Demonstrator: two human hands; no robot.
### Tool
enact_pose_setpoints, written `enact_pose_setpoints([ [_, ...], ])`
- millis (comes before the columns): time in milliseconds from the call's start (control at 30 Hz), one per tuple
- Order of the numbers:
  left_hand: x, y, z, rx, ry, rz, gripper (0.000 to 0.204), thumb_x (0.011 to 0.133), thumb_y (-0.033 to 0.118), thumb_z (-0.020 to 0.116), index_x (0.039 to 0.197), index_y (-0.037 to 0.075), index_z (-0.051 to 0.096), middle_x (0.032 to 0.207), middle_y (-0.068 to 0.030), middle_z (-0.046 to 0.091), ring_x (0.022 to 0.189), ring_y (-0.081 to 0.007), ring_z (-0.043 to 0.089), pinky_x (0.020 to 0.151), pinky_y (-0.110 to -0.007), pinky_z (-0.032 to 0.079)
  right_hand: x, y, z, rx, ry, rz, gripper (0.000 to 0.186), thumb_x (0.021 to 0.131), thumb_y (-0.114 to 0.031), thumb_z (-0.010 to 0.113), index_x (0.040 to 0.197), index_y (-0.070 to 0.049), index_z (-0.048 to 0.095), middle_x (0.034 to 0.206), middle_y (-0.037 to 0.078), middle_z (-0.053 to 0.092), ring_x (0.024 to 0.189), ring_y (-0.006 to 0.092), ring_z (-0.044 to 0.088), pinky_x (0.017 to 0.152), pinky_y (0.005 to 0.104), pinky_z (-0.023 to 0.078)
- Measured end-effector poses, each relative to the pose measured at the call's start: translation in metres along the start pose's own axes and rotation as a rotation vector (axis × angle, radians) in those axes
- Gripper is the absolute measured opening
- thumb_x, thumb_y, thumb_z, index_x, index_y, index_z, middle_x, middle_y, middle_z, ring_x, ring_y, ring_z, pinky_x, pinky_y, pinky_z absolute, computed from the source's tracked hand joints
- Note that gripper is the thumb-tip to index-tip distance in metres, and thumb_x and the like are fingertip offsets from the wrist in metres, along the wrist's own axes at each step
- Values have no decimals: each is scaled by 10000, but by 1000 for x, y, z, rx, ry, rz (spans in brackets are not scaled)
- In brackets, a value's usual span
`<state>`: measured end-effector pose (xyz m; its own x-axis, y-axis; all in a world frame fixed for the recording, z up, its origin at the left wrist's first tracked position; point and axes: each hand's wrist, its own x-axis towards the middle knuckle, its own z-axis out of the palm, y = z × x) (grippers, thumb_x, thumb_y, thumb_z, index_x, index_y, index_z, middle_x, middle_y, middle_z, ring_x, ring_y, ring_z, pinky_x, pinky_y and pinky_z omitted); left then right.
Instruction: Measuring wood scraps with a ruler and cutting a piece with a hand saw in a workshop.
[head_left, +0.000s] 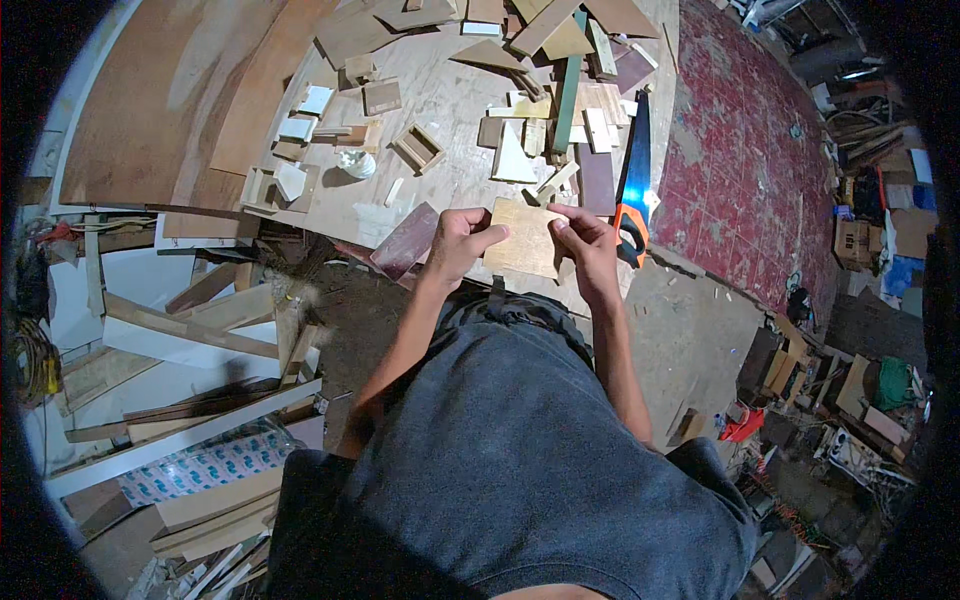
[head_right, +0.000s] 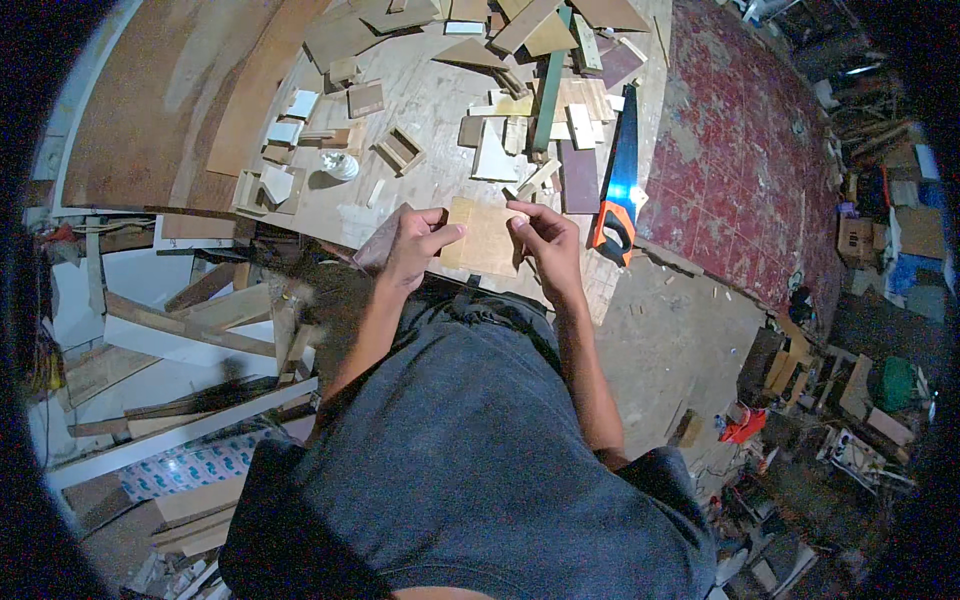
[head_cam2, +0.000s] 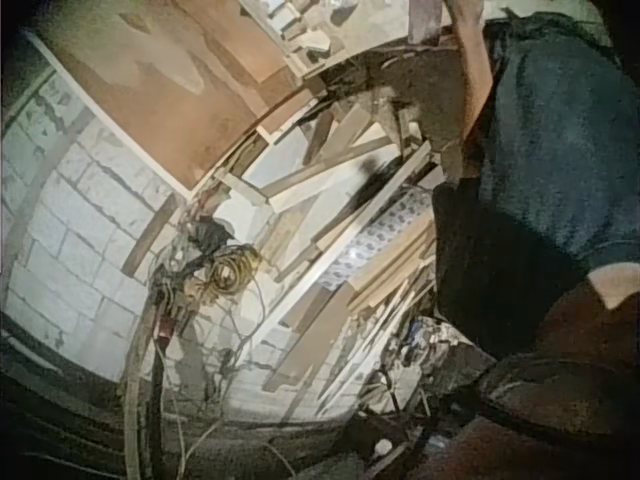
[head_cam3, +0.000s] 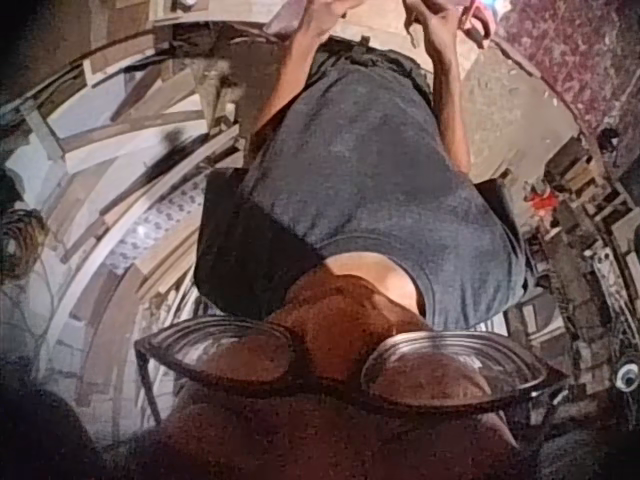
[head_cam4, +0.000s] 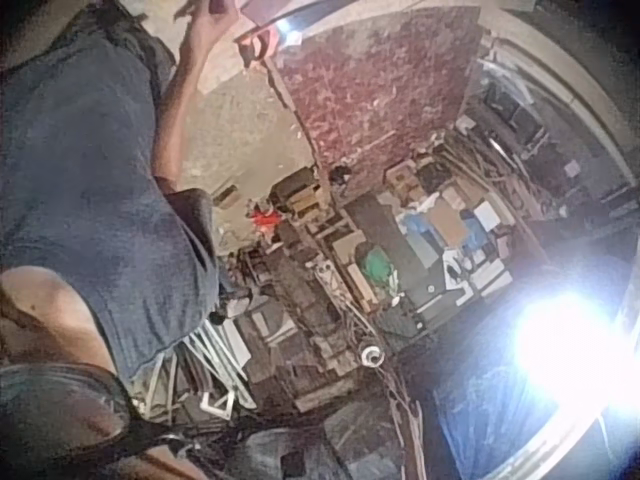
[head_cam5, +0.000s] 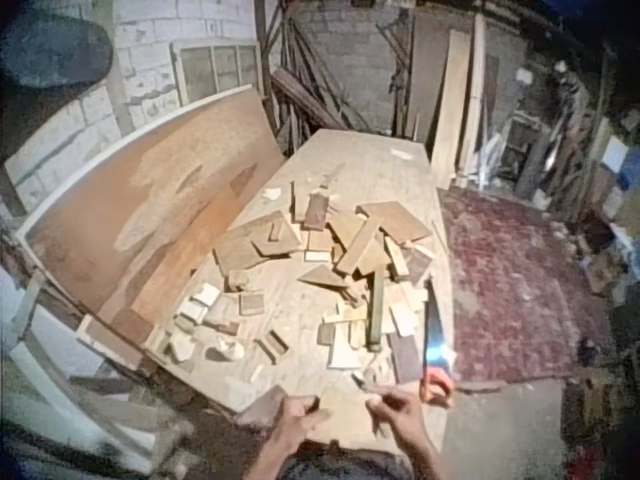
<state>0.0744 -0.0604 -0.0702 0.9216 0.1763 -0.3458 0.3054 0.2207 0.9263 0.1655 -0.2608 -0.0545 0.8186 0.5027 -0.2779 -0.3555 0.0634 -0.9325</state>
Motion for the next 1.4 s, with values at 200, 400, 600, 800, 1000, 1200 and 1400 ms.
enact_pose_setpoints([
  [200,-5,-64,-6,-204,182,-27,140,848,92,710,855,-47,716,772,-10,672,661,-52,562,578,-228,429,9,33,-37,-6,88,222,410,1034,-361,515,1246,-39,653,972,67,722,709,118,654,583,262,503],
  [400,-37,-119,-36,3,376,-27,172,852,105,712,890,-63,724,747,0,668,671,-65,565,605,-261,450,0,108,-129,-266,257,383,374,1016,-340,523,1184,-39,668,981,79,729,735,148,685,602,283,521],
  [600,-53,-151,-29,217,448,-113,191,845,102,717,938,-65,731,810,-3,685,746,-70,580,685,-266,465,-13,220,-212,-1130,256,75,403,851,-301,715,1152,-35,682,939,104,731,706,255,704,651,347,552],
  [800,-76,-161,-5,74,546,-187,211,847,102,717,987,-55,731,820,-10,694,755,-79,593,690,-266,469,13,226,-169,-1150,380,-38,920,690,-304,849,1430,-13,387,1438,282,380,1282,450,421,1030,482,436],
  [1000,-88,-160,22,135,597,-193,174,845,107,719,878,-64,712,732,8,651,699,-63,548,638,-264,439,26,200,-162,-1204,303,134,1029,573,-325,940,1406,-55,400,1327,245,444,1218,430,480,921,500,497],
  [1200,-78,-166,36,110,635,-275,161,851,97,714,826,-56,670,732,27,603,698,-53,501,619,-267,407,40,185,-202,-1226,110,214,693,676,-369,867,1211,-66,548,1095,172,585,997,402,619,808,474,528],
  [1400,-74,-155,44,166,631,-268,165,847,104,716,885,-56,707,748,23,633,682,-54,517,600,-263,407,71,152,-242,-1271,990,95,758,668,-521,845,1133,29,612,1210,236,597,1127,376,586,932,467,491],
])
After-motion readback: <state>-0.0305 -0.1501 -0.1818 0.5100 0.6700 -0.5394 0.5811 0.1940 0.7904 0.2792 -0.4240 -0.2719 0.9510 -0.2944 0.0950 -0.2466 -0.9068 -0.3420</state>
